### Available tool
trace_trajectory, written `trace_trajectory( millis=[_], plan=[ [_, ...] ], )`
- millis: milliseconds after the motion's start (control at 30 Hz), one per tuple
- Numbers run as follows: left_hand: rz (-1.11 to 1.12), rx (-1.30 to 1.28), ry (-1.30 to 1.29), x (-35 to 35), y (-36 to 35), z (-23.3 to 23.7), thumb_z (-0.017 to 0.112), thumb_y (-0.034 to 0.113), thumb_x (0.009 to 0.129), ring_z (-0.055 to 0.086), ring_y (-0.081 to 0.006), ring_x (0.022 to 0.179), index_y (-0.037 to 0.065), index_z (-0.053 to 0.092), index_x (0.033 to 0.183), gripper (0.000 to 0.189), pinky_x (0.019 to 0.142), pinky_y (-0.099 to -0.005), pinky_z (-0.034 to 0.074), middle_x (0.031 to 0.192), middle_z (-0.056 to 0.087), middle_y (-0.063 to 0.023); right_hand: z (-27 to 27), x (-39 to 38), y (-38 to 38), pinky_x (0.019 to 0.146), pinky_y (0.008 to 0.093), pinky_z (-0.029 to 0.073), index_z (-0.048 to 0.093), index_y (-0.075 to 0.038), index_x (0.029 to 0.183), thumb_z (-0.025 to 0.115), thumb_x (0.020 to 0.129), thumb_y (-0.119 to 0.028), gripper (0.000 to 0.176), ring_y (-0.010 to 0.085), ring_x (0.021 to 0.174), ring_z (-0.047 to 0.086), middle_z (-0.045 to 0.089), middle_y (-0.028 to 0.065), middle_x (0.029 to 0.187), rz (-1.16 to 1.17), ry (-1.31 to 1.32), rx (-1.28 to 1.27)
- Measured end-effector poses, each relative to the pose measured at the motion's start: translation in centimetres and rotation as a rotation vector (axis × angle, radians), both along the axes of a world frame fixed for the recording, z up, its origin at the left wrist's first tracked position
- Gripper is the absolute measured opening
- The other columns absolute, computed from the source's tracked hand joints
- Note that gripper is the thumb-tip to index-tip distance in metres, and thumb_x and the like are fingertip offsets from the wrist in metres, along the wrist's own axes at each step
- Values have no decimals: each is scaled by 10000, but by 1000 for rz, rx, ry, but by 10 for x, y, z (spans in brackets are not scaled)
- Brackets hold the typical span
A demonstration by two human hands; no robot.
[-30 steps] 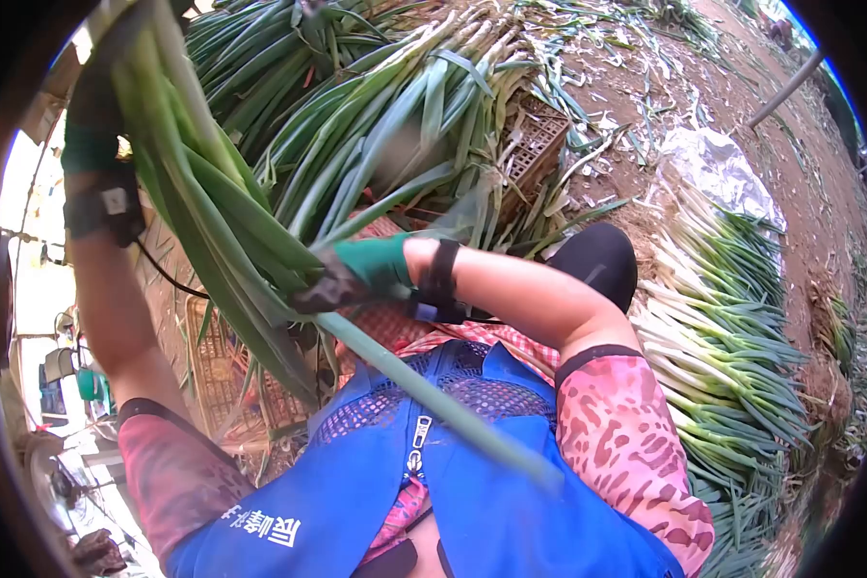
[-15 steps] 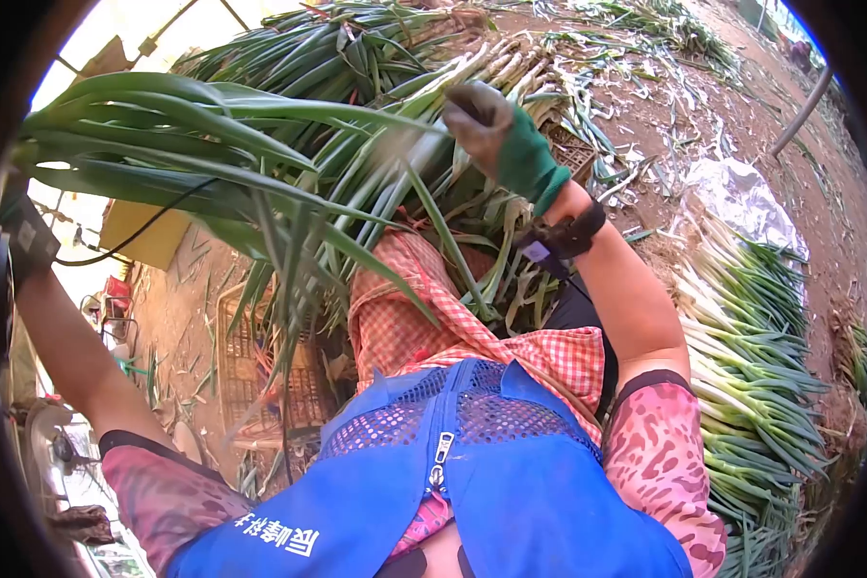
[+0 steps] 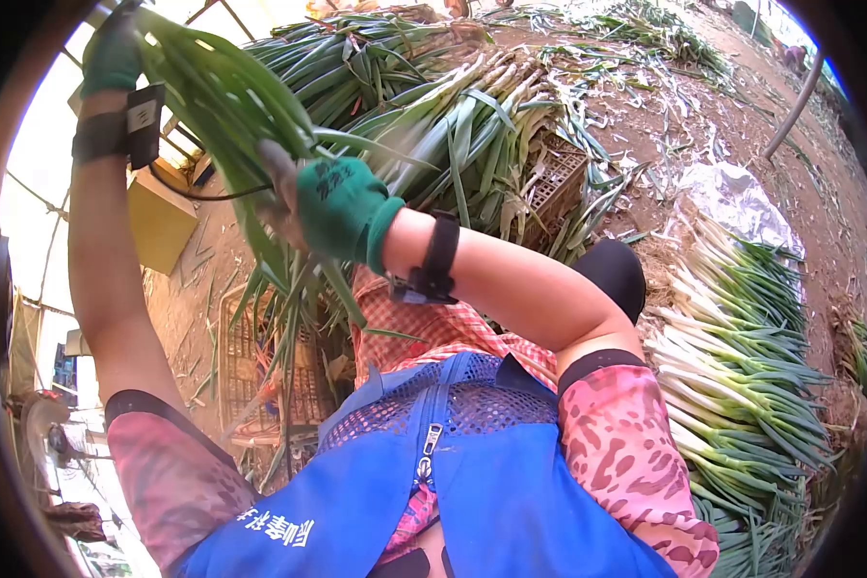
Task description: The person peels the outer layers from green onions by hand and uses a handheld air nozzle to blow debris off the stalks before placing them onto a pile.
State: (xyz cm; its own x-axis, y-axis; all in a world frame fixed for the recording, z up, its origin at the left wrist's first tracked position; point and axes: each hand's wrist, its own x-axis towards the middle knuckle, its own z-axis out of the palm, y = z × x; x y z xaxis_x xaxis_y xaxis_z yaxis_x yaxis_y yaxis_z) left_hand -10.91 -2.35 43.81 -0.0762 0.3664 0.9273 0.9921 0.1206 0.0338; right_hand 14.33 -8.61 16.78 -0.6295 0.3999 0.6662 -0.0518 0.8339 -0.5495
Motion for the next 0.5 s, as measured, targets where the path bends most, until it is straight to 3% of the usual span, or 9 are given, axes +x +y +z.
trace_trajectory(
  millis=[33,67,100,167,200,333,433,467,500],
  plan=[
    [531,-52,562,-17,28,7,701,371,869,664,-82,756,90,651,915,289,553,-254,515,891,654,15,5,-3,2,484,400,485,401,48,1398,660,915,-349,677,276,511,630,622,163,629,28,208,-6],
    [555,-31,743,-36,47,9,704,368,867,650,-89,716,76,630,921,306,541,-250,494,868,642,6,10,0,2,497,374,495,463,0,1372,673,924,-332,596,221,536,640,636,148,636,-50,90,-72],
    [-270,113,343,-10,28,-3,588,279,953,644,-202,692,22,667,989,271,670,-370,546,726,624,-59,14,0,-1,500,359,494,486,-23,1358,672,928,-324,557,204,544,639,638,135,640,-42,-34,-107],
    [-742,36,-637,52,-7,-20,570,202,948,609,-200,630,49,668,866,199,611,-362,511,692,610,-65,19,-4,-4,505,330,491,532,-67,1331,672,935,-307,483,171,559,635,641,108,648,-28,-283,-177],
    [-622,56,-681,62,-9,-19,546,174,948,603,-201,626,56,664,842,197,588,-361,496,686,607,-69,13,-4,-10,514,289,483,573,-117,1308,687,927,-291,433,137,577,621,650,55,690,150,-384,-309],
    [-745,110,-668,-1,24,-16,550,212,940,610,-202,672,56,664,881,202,615,-366,502,716,617,-72,9,30,-60,492,251,463,536,-68,1348,699,913,-288,514,106,575,590,650,23,742,985,-576,-912],
    [-496,131,-300,-73,43,-1,570,265,928,634,-210,743,55,664,936,230,669,-366,529,753,631,-76,2,44,-72,521,243,482,369,-30,1462,657,929,-225,636,103,638,614,688,59,818,1423,-752,-1091],
    [-437,142,-183,-106,53,-1,576,283,924,642,-212,766,55,664,954,246,687,-365,538,765,635,-77,-10,44,-66,549,257,501,413,-27,1411,671,913,-261,608,122,679,636,690,75,837,1310,-692,-1102],
    [-535,172,-364,-45,17,-12,589,302,922,646,-206,740,56,646,939,253,648,-346,533,787,633,-62,-25,43,-58,577,270,521,458,-24,1361,686,897,-296,584,142,720,658,693,91,855,1198,-636,-1109]
  ],
)
